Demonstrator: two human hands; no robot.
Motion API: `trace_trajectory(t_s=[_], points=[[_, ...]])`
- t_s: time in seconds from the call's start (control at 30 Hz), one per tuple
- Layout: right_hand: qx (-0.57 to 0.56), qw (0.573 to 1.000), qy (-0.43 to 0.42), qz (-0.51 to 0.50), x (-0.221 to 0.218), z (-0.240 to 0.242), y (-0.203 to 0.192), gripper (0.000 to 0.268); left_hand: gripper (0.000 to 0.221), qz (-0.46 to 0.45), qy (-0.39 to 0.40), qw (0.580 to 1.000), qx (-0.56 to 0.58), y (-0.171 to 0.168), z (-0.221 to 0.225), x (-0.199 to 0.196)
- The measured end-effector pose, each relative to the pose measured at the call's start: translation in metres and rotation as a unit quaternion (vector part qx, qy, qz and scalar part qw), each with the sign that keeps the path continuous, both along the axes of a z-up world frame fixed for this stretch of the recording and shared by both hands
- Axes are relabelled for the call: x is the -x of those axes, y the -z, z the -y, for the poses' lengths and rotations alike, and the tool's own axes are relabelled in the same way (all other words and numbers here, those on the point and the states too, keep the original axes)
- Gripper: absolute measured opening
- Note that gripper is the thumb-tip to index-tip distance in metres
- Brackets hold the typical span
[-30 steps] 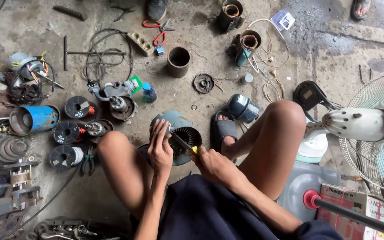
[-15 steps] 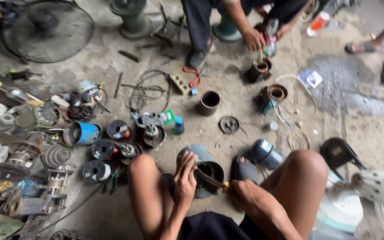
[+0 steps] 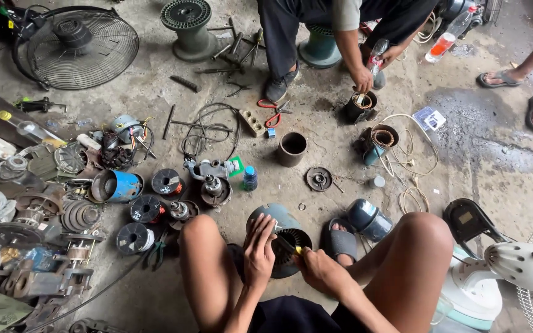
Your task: Cleaning the interior of a motor casing using a wire brush and a screwdriver to remove debris and rust.
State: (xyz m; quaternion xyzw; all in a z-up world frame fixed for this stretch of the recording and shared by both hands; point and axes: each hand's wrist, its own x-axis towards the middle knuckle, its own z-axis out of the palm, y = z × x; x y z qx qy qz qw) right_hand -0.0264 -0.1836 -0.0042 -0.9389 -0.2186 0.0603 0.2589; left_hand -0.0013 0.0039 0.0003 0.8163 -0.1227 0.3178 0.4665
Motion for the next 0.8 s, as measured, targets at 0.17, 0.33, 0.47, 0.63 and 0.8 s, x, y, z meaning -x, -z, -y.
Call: trace_trajectory(t_s=[0.17, 0.33, 0.47, 0.63, 0.8], points=[[0.397, 0.878, -0.197, 0.178, 0.011, 0.058, 0.012, 0.020, 0.049, -0.002, 0.010, 1.000, 0.023, -0.003, 0.003, 0.002], [0.233, 0.952, 0.068, -0.189, 0.000, -0.014, -0.021, 0.046, 0.046, -0.003, -0.001, 1.000, 0.017, -0.004, 0.005, 0.003], [0.213, 0.972, -0.001, 0.097, 0.008, -0.021, 0.007, 0.021, 0.053, 0.008, 0.006, 1.000, 0.002, 0.001, 0.002, 0.007], [0.074, 0.986, -0.064, -0.132, 0.013, 0.034, -0.087, 0.018, 0.045, 0.018, -0.001, 1.000, 0.011, 0.000, 0.007, 0.007], [0.141, 0.932, 0.037, -0.332, 0.017, 0.028, -0.170, 0.015, 0.045, 0.010, 0.001, 1.000, 0.006, -0.002, 0.003, 0.002]])
